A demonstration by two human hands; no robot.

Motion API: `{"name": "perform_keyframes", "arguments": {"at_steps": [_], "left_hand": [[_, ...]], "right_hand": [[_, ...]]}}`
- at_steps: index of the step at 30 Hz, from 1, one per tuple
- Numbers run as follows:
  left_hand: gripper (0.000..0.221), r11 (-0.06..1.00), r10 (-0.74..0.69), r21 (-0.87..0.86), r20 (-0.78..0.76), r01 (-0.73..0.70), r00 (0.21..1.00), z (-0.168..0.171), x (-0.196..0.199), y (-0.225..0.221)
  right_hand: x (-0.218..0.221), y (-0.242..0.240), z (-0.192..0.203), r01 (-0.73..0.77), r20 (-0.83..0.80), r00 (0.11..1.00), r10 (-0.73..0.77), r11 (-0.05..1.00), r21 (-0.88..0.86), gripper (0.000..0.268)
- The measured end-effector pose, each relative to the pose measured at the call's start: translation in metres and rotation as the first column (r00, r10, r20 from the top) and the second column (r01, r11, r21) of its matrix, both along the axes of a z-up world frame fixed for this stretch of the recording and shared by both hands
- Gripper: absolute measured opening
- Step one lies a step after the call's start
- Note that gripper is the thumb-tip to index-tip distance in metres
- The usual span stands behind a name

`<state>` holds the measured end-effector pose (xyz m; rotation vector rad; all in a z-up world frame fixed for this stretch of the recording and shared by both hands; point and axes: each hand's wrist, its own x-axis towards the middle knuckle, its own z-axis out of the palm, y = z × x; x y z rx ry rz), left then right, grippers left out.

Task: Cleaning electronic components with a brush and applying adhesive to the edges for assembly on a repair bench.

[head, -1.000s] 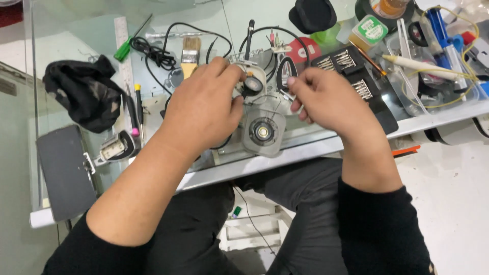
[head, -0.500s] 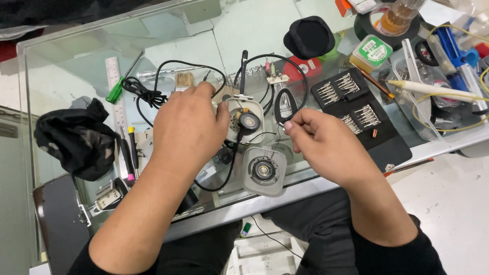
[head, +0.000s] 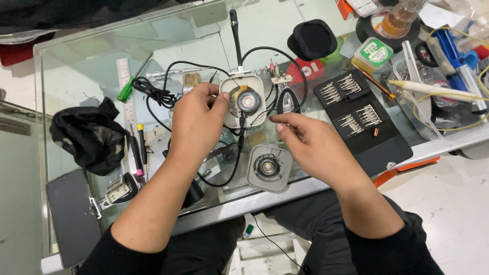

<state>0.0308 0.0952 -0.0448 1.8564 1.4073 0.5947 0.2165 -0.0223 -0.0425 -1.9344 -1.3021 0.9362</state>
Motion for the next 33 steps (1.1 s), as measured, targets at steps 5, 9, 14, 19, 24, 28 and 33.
{"name": "perform_keyframes", "arguments": {"at_steps": [5,9,14,19,24,28,33], "left_hand": [[0.026,0.999,0.009,0.031,0.185,-0.015,0.983,0.018,0.000,-0.024],[0.025,0.999,0.027,0.012,0.250,-0.031,0.968,0.027,-0.002,-0.034],[0.022,0.995,-0.030,0.100,0.241,0.006,0.970,0.022,-0.009,-0.033],[0.025,0.983,-0.083,0.176,0.205,0.047,0.975,0.018,-0.011,-0.034],[0.039,0.816,-0.205,0.556,0.019,0.160,0.979,0.021,-0.018,-0.035],[0.040,0.494,-0.235,0.772,-0.325,0.400,0.916,0.033,-0.019,-0.039],[0.043,0.434,-0.163,0.791,-0.403,0.432,0.901,0.023,-0.010,-0.044]], "right_hand": [[0.004,-0.002,-0.008,0.212,-0.042,0.977,-0.210,0.927,0.309,0.026],[0.004,-0.003,-0.007,0.246,-0.430,0.897,-0.101,0.922,0.298,0.035],[-0.012,0.003,-0.029,0.212,-0.618,0.786,-0.003,0.941,0.264,0.043],[-0.017,0.007,-0.025,0.258,-0.717,0.697,-0.029,0.942,0.214,0.042],[-0.016,0.007,-0.019,0.281,-0.689,0.718,-0.104,0.948,0.150,0.050],[-0.017,0.005,-0.012,0.253,-0.629,0.769,-0.112,0.957,0.139,0.050],[-0.021,0.003,-0.012,0.308,-0.634,0.753,-0.175,0.945,0.106,0.051]]}}
